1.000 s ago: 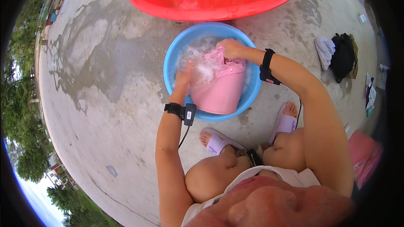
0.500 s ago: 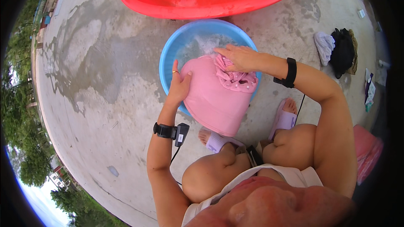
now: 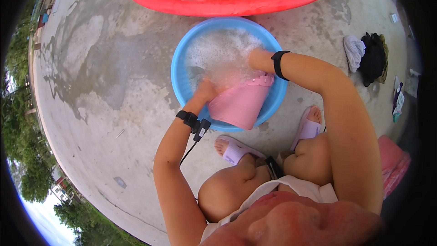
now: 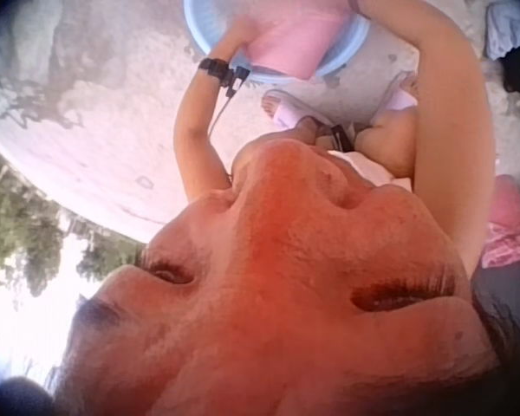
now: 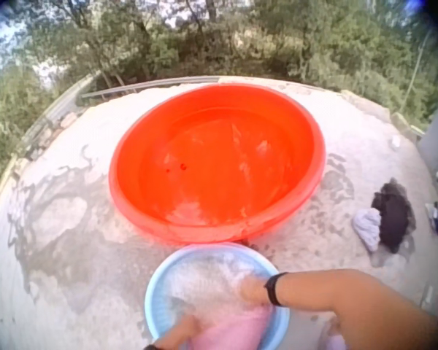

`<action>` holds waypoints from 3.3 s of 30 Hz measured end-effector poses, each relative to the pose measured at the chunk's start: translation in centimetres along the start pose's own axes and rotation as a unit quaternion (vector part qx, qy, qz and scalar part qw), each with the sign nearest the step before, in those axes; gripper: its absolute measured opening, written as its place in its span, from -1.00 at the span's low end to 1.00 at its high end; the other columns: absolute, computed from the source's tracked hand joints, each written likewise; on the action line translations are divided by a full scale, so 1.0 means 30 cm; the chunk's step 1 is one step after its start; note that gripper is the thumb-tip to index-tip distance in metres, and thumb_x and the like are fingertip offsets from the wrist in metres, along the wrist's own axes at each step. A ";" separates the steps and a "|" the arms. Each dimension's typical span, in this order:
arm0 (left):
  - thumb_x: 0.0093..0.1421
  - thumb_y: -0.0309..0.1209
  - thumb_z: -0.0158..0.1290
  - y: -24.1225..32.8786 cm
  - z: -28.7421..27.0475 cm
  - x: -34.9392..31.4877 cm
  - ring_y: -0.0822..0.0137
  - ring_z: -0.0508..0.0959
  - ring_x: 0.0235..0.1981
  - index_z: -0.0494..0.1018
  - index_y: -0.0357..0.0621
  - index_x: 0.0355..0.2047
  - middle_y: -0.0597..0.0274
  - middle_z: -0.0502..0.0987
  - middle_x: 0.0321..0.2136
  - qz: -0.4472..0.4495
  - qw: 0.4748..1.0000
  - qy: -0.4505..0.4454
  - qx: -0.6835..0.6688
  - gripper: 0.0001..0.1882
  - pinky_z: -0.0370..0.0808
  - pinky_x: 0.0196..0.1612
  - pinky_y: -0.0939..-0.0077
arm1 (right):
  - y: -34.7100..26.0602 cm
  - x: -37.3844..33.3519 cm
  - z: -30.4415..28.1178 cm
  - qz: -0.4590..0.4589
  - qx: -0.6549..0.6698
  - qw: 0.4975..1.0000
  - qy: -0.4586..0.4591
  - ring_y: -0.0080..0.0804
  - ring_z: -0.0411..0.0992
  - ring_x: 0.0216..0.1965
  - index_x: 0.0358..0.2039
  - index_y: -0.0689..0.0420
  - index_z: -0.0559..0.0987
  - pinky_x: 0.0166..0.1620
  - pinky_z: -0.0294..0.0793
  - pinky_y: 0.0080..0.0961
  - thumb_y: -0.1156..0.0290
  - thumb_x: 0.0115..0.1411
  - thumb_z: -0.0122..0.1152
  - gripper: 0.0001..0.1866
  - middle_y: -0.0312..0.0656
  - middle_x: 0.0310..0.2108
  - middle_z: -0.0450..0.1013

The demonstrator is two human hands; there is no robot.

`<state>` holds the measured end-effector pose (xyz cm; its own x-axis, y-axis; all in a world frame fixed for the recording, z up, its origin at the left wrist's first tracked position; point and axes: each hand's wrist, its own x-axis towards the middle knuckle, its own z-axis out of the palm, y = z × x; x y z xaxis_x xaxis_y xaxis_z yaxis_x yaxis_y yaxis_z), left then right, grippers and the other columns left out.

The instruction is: The person washes various items of clothing and a hat by hand in a basin of soapy water, scrubbing them before wringing them out and dumping the water.

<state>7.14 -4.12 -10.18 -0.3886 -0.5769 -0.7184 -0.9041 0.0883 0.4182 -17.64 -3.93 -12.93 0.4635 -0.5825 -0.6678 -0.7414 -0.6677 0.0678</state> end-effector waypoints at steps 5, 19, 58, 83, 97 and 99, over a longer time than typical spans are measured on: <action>0.11 -0.02 0.13 -0.037 -0.025 0.044 -0.11 0.51 -0.03 0.37 -0.41 0.05 -0.30 0.51 -0.14 0.008 0.997 -0.020 0.073 -0.30 0.44 0.03 0.17 | 0.076 -0.024 -0.144 0.056 0.332 0.941 -0.035 0.02 0.48 -0.10 -0.16 0.11 0.62 -0.06 0.45 -0.15 0.47 0.06 0.12 -0.70 0.03 -0.06 0.50; 0.13 0.47 -0.46 0.504 -0.194 -0.378 -0.11 0.49 0.02 -0.03 -0.17 0.31 -0.14 0.37 0.11 0.093 0.671 -0.188 -0.712 0.04 0.47 0.10 0.14 | -0.035 -0.509 -0.527 -0.015 0.648 0.600 0.468 -0.10 0.43 -0.01 -0.21 0.16 0.51 0.04 0.39 -0.32 0.52 0.07 0.16 -0.77 -0.05 -0.14 0.49; 0.28 -0.22 0.05 0.206 0.079 -0.436 0.25 0.49 -0.02 0.42 -0.10 0.03 0.16 0.51 -0.06 0.166 0.958 0.046 -0.229 -0.63 0.40 0.03 0.30 | -0.079 -0.289 -0.269 -0.083 0.910 0.401 -0.061 -0.32 0.24 0.20 0.31 0.00 0.14 0.14 0.35 -0.21 -0.28 0.14 0.10 -0.12 -0.14 0.20 0.23; 0.37 -0.17 -0.19 0.264 -0.027 -0.480 0.18 0.42 -0.01 0.41 -0.23 -0.02 0.09 0.48 -0.07 0.155 0.978 0.057 -0.130 -0.60 0.30 0.08 0.28 | -0.097 -0.348 -0.293 0.062 0.847 0.519 0.098 -0.16 0.48 -0.10 -0.12 0.36 0.56 -0.12 0.47 -0.23 -0.30 0.12 0.08 -0.18 0.06 -0.09 0.47; 0.21 -0.25 0.13 0.163 -0.205 -0.528 0.36 0.43 -0.03 0.45 -0.28 -0.01 0.23 0.47 -0.04 0.127 0.900 0.152 -0.388 -0.57 0.34 0.08 0.46 | 0.084 -0.777 -0.394 -0.252 0.871 0.415 0.080 0.07 0.11 0.28 0.37 -0.11 -0.02 0.18 0.18 0.24 -0.22 0.11 0.20 -0.04 -0.01 0.31 0.06; 0.25 -0.26 0.09 0.374 -0.251 -0.615 0.26 0.38 0.09 0.41 -0.24 0.06 0.18 0.43 0.06 0.187 0.929 0.110 -0.301 -0.56 0.26 0.17 0.35 | 0.066 -0.840 -0.359 -0.261 0.882 0.379 0.101 0.09 0.09 0.29 0.37 -0.15 -0.06 0.18 0.14 0.30 -0.11 0.09 0.28 -0.02 -0.02 0.31 0.04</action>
<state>5.49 1.40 11.96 -0.5492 -0.7553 -0.3577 -0.4241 -0.1170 0.8980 -25.54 4.43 12.00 0.6660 -0.7271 -0.1666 0.3891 0.5292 -0.7540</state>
